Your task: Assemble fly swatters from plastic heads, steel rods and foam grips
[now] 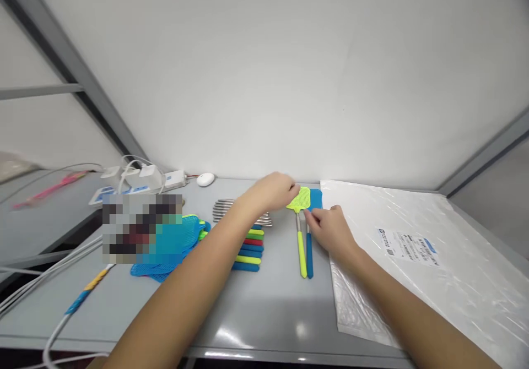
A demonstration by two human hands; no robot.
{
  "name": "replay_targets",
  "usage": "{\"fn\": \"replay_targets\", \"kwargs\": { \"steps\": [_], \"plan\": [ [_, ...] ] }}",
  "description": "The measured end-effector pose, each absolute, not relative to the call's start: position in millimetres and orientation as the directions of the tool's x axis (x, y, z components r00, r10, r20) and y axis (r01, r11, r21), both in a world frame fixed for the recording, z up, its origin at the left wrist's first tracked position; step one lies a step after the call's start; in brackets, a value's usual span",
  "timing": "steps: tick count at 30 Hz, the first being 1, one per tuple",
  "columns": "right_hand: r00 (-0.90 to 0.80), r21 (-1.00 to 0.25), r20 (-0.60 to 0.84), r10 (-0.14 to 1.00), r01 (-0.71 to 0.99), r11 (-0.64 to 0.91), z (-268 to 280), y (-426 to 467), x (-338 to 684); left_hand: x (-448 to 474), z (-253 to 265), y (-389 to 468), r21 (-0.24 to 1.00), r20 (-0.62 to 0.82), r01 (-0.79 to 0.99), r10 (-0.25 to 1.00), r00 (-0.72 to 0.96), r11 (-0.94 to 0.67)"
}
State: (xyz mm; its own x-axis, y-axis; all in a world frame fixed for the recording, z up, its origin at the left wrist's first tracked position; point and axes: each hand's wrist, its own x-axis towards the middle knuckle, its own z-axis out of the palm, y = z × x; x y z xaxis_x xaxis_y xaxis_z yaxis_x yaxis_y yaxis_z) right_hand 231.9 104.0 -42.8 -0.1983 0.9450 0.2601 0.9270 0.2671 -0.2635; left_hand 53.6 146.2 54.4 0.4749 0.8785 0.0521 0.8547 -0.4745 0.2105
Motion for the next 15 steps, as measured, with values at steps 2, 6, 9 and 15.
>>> {"fn": "replay_targets", "kwargs": {
  "steps": [2,6,9,15],
  "plan": [
    [-0.207,-0.285,0.310,0.928,0.911,0.298,-42,101,232,35,67,150,0.180,0.184,0.838,0.854,0.486,-0.515],
    [-0.233,-0.331,0.359,0.904,0.873,0.357,-48,98,233,-14,55,129,0.074,0.328,0.777,0.751,0.573,-0.625],
    [-0.250,-0.346,0.399,0.882,0.850,0.397,-53,97,233,-44,24,94,0.042,0.289,0.707,0.686,0.668,-0.706],
    [-0.455,-0.182,0.338,0.824,0.828,0.531,-53,100,227,-72,-38,29,-0.174,0.345,0.472,0.395,0.852,-0.865]
  ]
}}
